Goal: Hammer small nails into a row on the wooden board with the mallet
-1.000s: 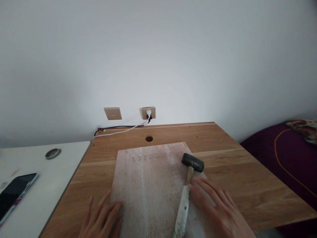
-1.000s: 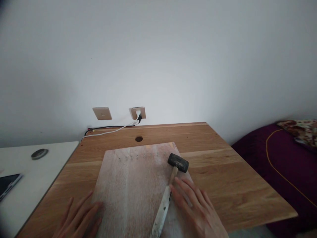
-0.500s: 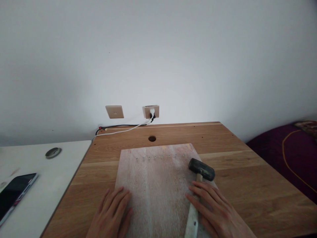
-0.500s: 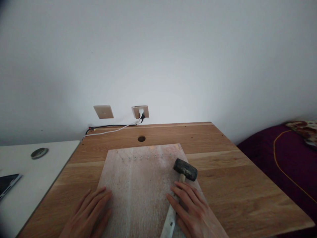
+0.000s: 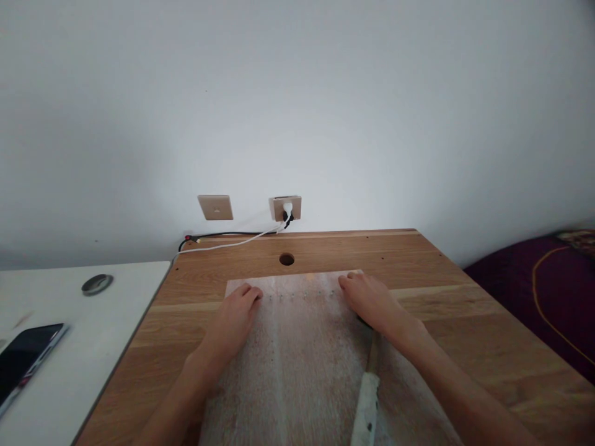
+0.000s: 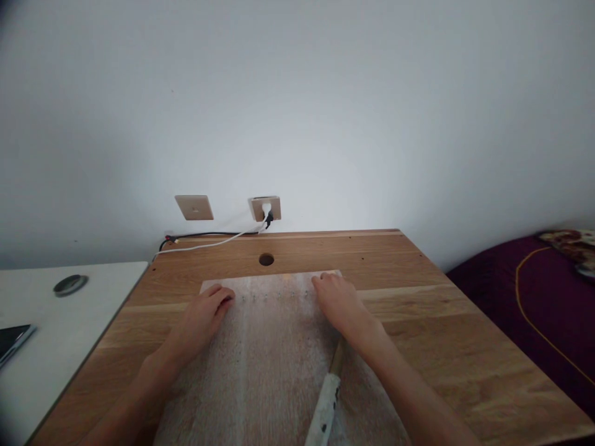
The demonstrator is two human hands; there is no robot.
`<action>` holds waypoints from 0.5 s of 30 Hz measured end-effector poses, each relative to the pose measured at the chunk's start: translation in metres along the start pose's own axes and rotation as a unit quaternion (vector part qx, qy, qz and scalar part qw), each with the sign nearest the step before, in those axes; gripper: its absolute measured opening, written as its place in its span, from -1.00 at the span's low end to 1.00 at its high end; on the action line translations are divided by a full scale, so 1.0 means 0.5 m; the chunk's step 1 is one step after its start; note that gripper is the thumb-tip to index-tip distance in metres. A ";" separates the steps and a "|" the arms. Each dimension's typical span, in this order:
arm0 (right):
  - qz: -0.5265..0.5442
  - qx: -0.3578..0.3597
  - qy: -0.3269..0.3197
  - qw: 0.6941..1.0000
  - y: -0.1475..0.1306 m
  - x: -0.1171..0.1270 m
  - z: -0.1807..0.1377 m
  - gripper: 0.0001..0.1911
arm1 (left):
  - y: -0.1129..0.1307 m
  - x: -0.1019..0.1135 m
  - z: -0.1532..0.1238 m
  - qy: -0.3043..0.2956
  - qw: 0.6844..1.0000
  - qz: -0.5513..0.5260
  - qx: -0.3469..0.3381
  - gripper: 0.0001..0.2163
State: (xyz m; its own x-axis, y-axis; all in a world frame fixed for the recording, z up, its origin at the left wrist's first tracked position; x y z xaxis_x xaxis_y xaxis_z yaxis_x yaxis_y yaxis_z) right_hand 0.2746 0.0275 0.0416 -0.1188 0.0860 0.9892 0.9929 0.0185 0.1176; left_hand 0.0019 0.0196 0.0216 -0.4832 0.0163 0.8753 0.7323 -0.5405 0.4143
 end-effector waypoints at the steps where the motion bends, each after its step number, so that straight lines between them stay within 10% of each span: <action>1: 0.002 0.007 -0.002 1.000 -0.002 0.000 -0.002 -0.71 | -0.003 0.005 0.002 0.008 1.000 -0.001 0.003 -0.77; 15: 0.022 0.081 -0.023 0.996 -0.043 -0.037 0.012 -0.68 | 0.023 -0.038 0.033 -0.067 0.997 -0.013 -0.041 -0.77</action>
State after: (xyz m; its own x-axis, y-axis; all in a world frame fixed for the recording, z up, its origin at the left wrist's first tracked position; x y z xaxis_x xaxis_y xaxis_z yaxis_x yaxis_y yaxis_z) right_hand 0.2554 0.0313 0.0202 -0.0788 0.1352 0.9877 0.9834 0.1731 0.0548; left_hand 0.0275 0.0269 0.0139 -0.4295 0.1408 0.8920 0.6752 -0.6058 0.4208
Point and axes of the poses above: each hand's wrist, its own z-axis towards the middle knuckle, its own x-axis out of the back of the hand, y = z × x, the point moved 6 cm from there along z, towards the middle knuckle, and after that the axes turned 12 degrees about -x, right-handed, at the moved point
